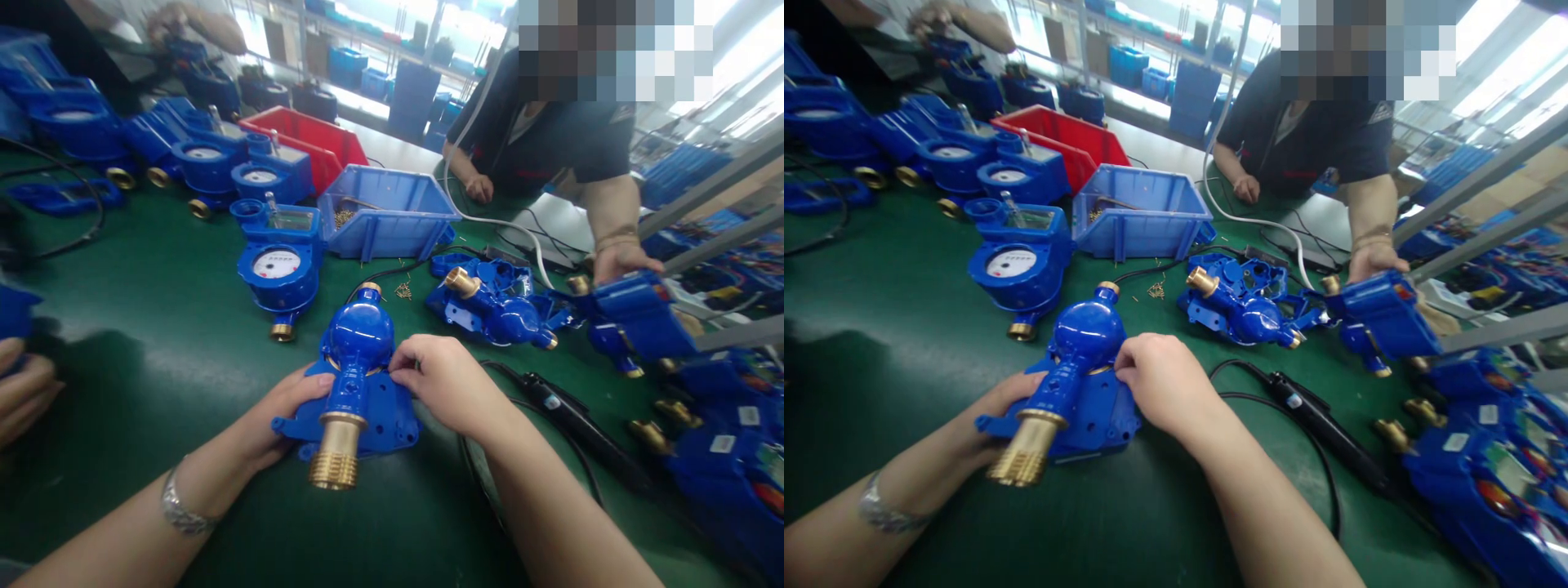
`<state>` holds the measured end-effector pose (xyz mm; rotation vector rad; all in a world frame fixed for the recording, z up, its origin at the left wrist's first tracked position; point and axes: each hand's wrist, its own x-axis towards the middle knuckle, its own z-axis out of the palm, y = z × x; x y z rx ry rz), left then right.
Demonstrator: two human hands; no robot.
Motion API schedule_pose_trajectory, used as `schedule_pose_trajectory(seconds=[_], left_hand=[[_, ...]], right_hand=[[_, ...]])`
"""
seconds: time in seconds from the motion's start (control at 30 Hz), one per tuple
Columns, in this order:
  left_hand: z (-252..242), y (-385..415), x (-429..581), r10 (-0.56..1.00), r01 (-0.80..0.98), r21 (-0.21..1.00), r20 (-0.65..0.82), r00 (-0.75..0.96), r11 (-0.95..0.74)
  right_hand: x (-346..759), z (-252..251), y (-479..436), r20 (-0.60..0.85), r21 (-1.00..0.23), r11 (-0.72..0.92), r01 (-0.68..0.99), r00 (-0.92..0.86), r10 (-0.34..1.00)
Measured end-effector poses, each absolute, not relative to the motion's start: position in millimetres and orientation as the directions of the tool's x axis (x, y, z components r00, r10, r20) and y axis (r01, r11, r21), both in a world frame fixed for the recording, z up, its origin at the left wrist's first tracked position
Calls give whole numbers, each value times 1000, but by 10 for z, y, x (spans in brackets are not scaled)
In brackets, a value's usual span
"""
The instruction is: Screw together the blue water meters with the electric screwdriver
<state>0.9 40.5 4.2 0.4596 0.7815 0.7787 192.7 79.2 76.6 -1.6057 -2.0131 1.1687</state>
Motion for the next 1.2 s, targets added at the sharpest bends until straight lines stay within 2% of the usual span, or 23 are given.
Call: schedule_pose_trajectory(seconds=[0.13, 0.23, 0.33, 0.47, 0.63, 0.77, 1.2], left_hand=[[22, 406, 1, 763, -451, 621, -452, 462, 641], [24, 407, 9, 763, -451, 621, -455, 458, 641], [41, 407, 17, 772, -458, 624, -462, 437, 633], [57, 413, 24, 769, -451, 625, -482, 420, 638], [67, 417, 32, 777, -456, 632, -470, 418, 627], [72, 400, 24, 770, -459, 619, -484, 417, 638], [62, 392, 37, 782, -473, 624, -464, 416, 622]], right_hand=[[2025, 626, 879, -314, -886, -160, 436, -310, 897], [2123, 449, 881, -318, -948, -313, 54, -172, 933], [2186, 255, 845, -361, -897, -359, -258, -38, 932], [2192, 74, 808, -421, -808, -400, -432, -52, 906], [2160, 29, 804, -435, -746, -417, -519, -94, 896], [2146, 81, 773, -429, -748, -405, -526, -84, 900], [2181, 394, 671, -329, -882, -340, -326, -92, 940]])
